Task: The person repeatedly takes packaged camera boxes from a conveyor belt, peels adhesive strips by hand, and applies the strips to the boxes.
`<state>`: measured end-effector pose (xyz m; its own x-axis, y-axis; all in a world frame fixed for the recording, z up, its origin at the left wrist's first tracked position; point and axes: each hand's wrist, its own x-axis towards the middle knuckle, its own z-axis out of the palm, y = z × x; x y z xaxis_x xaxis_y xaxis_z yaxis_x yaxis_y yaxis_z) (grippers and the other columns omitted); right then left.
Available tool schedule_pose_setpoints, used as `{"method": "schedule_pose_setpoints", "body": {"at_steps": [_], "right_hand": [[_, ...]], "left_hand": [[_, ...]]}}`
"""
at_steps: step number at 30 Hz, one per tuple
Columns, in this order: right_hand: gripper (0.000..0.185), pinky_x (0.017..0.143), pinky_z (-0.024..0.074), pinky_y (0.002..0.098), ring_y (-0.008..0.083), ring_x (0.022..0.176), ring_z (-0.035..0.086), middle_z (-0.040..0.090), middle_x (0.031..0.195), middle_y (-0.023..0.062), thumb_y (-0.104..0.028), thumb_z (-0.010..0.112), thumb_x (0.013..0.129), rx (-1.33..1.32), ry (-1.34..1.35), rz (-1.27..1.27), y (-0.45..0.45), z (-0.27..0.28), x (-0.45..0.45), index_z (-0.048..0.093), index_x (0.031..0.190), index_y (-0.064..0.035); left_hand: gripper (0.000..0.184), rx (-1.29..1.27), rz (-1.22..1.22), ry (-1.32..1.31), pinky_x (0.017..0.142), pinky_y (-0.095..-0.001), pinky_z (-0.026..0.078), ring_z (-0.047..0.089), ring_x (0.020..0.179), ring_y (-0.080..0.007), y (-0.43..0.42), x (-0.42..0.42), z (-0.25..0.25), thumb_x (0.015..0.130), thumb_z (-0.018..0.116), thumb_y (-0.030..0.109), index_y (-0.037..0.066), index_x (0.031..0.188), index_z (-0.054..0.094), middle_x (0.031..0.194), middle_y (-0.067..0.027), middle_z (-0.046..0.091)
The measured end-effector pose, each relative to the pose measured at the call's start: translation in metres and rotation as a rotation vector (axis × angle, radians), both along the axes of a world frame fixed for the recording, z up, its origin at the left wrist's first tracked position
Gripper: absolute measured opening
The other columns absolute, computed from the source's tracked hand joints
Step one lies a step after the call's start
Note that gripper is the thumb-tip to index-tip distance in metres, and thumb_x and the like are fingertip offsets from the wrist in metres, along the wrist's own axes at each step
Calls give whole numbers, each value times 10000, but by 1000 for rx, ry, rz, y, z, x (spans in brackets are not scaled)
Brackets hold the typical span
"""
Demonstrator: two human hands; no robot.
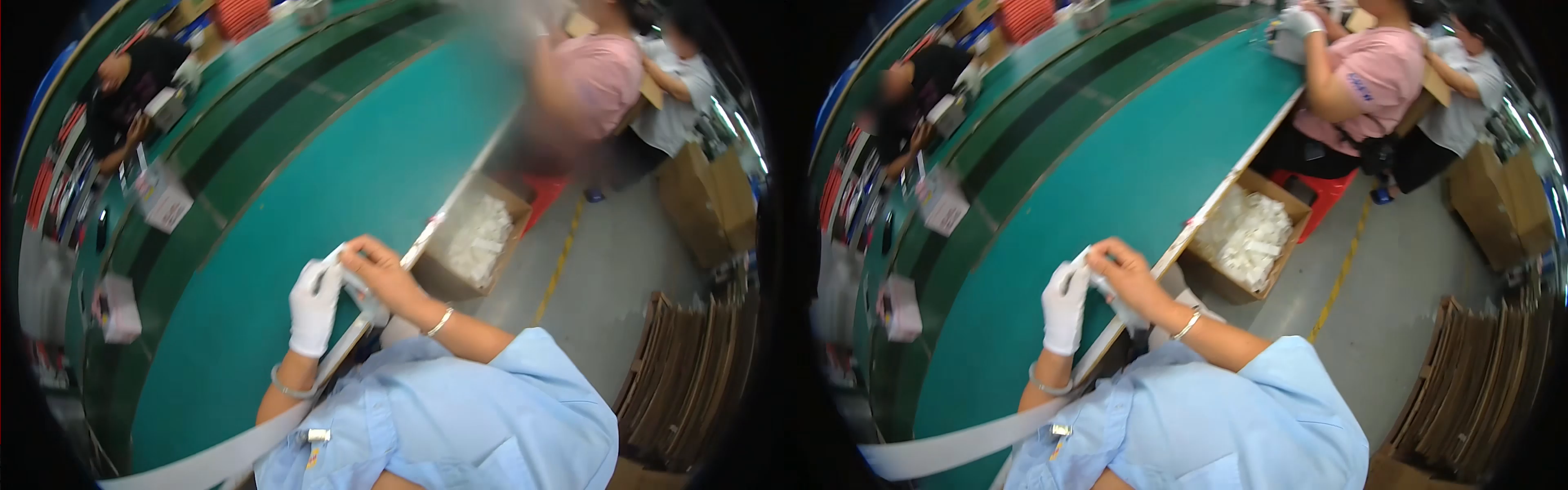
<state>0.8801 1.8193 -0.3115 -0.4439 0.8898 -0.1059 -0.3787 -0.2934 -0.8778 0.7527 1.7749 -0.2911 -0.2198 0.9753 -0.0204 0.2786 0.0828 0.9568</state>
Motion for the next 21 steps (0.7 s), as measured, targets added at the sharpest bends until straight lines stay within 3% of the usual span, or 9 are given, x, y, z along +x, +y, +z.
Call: {"method": "schedule_pose_setpoints", "body": {"at_steps": [7, 15, 21], "right_hand": [[199, 428, 419, 177, 22, 554, 479, 519, 766, -19, -261, 525, 918, -90, 37, -82, 24, -6, 17, 536, 947, -65], [217, 405, 385, 173, 22, 519, 464, 538, 751, -12, -267, 528, 917, -87, -37, -50, 34, -10, 21, 559, 954, -55], [202, 428, 398, 179, 26, 530, 469, 533, 750, -18, -249, 534, 915, -76, -24, -30, 39, -12, 25, 559, 961, -54]], "left_hand": [[179, -60, 13, -148, 669, -244, 461, 562, 702, -122, 10, -7, -5, 905, 485, 106, -39, 880, 589, 833, -61, 582], [212, -127, 51, -328, 568, -222, 462, 573, 661, -114, 34, -36, -29, 920, 493, 196, 3, 902, 580, 801, -82, 618], [212, -120, -10, -278, 594, -230, 469, 579, 670, -120, 36, -35, -29, 915, 502, 186, -7, 932, 585, 819, -91, 627]]}}
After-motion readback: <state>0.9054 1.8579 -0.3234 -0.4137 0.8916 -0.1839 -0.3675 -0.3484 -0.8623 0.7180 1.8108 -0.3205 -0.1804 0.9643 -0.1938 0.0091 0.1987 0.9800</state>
